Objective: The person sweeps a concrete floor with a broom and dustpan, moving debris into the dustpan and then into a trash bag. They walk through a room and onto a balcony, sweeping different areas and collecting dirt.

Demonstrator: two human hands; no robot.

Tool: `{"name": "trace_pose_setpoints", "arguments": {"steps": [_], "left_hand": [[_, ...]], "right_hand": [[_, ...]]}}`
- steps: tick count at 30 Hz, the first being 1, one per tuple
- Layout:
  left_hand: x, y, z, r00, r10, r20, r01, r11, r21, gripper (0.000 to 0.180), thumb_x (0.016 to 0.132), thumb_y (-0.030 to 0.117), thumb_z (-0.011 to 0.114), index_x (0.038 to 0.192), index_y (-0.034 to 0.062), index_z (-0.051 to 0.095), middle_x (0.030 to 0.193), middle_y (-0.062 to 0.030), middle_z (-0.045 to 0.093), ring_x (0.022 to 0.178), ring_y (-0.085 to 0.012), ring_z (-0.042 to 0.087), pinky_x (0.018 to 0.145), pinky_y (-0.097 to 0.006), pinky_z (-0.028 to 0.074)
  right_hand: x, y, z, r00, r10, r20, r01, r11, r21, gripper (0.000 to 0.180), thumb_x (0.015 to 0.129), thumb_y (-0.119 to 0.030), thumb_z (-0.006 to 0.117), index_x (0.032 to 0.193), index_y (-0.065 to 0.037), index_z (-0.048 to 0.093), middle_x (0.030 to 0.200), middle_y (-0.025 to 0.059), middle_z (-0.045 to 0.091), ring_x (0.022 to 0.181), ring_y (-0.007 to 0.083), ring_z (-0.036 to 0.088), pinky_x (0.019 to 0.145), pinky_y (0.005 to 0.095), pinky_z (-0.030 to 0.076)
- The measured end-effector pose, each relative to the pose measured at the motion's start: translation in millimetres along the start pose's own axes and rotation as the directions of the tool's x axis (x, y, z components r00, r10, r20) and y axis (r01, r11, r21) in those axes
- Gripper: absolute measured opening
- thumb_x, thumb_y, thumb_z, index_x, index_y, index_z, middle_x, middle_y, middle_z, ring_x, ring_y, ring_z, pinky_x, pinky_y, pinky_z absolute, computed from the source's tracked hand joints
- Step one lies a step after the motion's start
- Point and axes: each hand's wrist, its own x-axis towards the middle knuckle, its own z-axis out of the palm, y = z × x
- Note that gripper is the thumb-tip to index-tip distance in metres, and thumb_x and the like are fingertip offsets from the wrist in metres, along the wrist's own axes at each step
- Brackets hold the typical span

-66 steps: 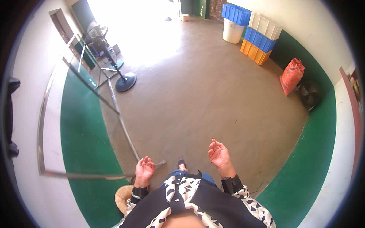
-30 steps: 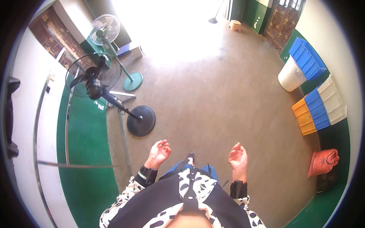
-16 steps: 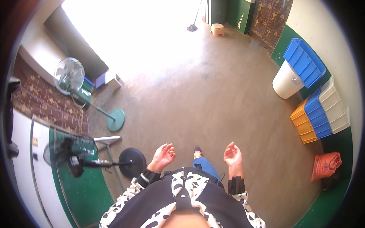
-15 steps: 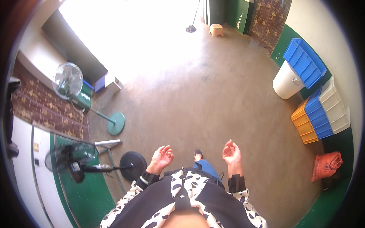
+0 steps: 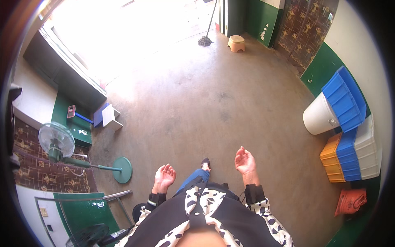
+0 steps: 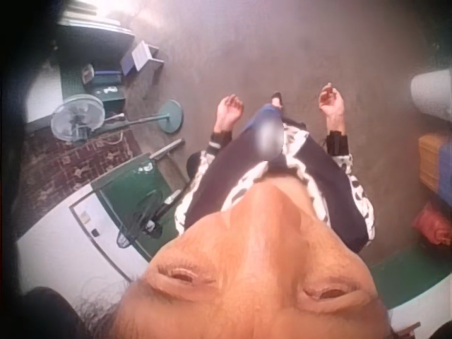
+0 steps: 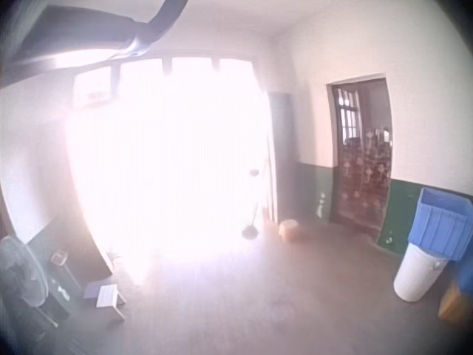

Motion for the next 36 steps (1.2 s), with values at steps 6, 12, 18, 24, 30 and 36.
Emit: {"name": "trace_pose_setpoints", "arguments": {"steps": [6, 12, 18, 24, 30, 36], "left_hand": [[65.8, 23.1, 142.5, 0.977, -0.096, 0.190, 0.044, 0.963, 0.264, 0.019, 0.086, 0.023, 0.050, 0.090, 0.0064, 0.058, 0.079, -0.0080, 0.060, 0.072, -0.0220, 0.057, 0.069, -0.035, 0.050], [130.4, 9.4, 237.0, 0.940, -0.237, 0.244, 0.131, 0.914, 0.383, 0.022, 0.087, 0.026, 0.049, 0.094, 0.0063, 0.056, 0.080, -0.0079, 0.058, 0.072, -0.0214, 0.057, 0.068, -0.035, 0.049], [186.2, 67.3, 297.6, 0.968, -0.187, 0.165, 0.153, 0.968, 0.196, 0.018, 0.086, 0.022, 0.051, 0.092, 0.0063, 0.057, 0.079, -0.0073, 0.058, 0.071, -0.0210, 0.056, 0.067, -0.034, 0.049], [208.3, 125.5, 315.6, 0.994, 0.009, 0.110, -0.017, 0.997, 0.069, 0.018, 0.086, 0.021, 0.050, 0.087, 0.0057, 0.060, 0.077, -0.0078, 0.061, 0.069, -0.0208, 0.057, 0.064, -0.033, 0.050], [284.3, 180.0, 393.0, 1.000, 0.005, -0.029, -0.003, 0.998, 0.065, 0.018, 0.086, 0.019, 0.048, 0.086, 0.0053, 0.060, 0.077, -0.0082, 0.060, 0.070, -0.0206, 0.056, 0.064, -0.032, 0.049], [367.0, 204.8, 516.9, 0.992, -0.089, 0.087, 0.069, 0.975, 0.213, 0.017, 0.087, 0.021, 0.049, 0.090, 0.0075, 0.058, 0.076, -0.0051, 0.058, 0.067, -0.0183, 0.054, 0.063, -0.030, 0.047]], "right_hand": [[40.6, -52.1, 43.0, 0.986, -0.157, 0.062, 0.156, 0.988, 0.021, 0.021, 0.090, -0.016, 0.043, 0.098, -0.007, 0.061, 0.083, 0.0008, 0.065, 0.082, 0.0136, 0.063, 0.064, 0.0286, 0.053], [103.4, -97.9, 76.3, 0.975, -0.219, 0.039, 0.216, 0.974, 0.067, 0.023, 0.090, -0.015, 0.041, 0.098, -0.006, 0.061, 0.086, 0.0013, 0.065, 0.082, 0.0128, 0.064, 0.065, 0.0282, 0.055], [231.1, -116.5, 165.2, 0.997, -0.073, 0.028, 0.070, 0.995, 0.072, 0.021, 0.088, -0.014, 0.044, 0.095, -0.005, 0.062, 0.085, 0.0036, 0.066, 0.081, 0.0158, 0.064, 0.064, 0.0292, 0.054], [328.2, -104.8, 294.7, 0.993, 0.014, 0.114, 0.000, 0.993, -0.122, 0.020, 0.089, -0.018, 0.047, 0.097, -0.007, 0.061, 0.082, 0.0028, 0.065, 0.079, 0.0156, 0.063, 0.063, 0.0280, 0.053], [411.9, -117.3, 357.6, 0.983, 0.022, 0.184, -0.011, 0.998, -0.062, 0.020, 0.090, -0.018, 0.045, 0.097, -0.006, 0.060, 0.081, 0.0032, 0.064, 0.079, 0.0167, 0.063, 0.062, 0.0278, 0.053], [423.0, -167.8, 374.4, 0.978, -0.209, -0.002, 0.209, 0.976, 0.060, 0.020, 0.089, -0.015, 0.046, 0.098, -0.005, 0.060, 0.084, 0.0023, 0.065, 0.081, 0.0151, 0.063, 0.064, 0.0274, 0.053]]}}
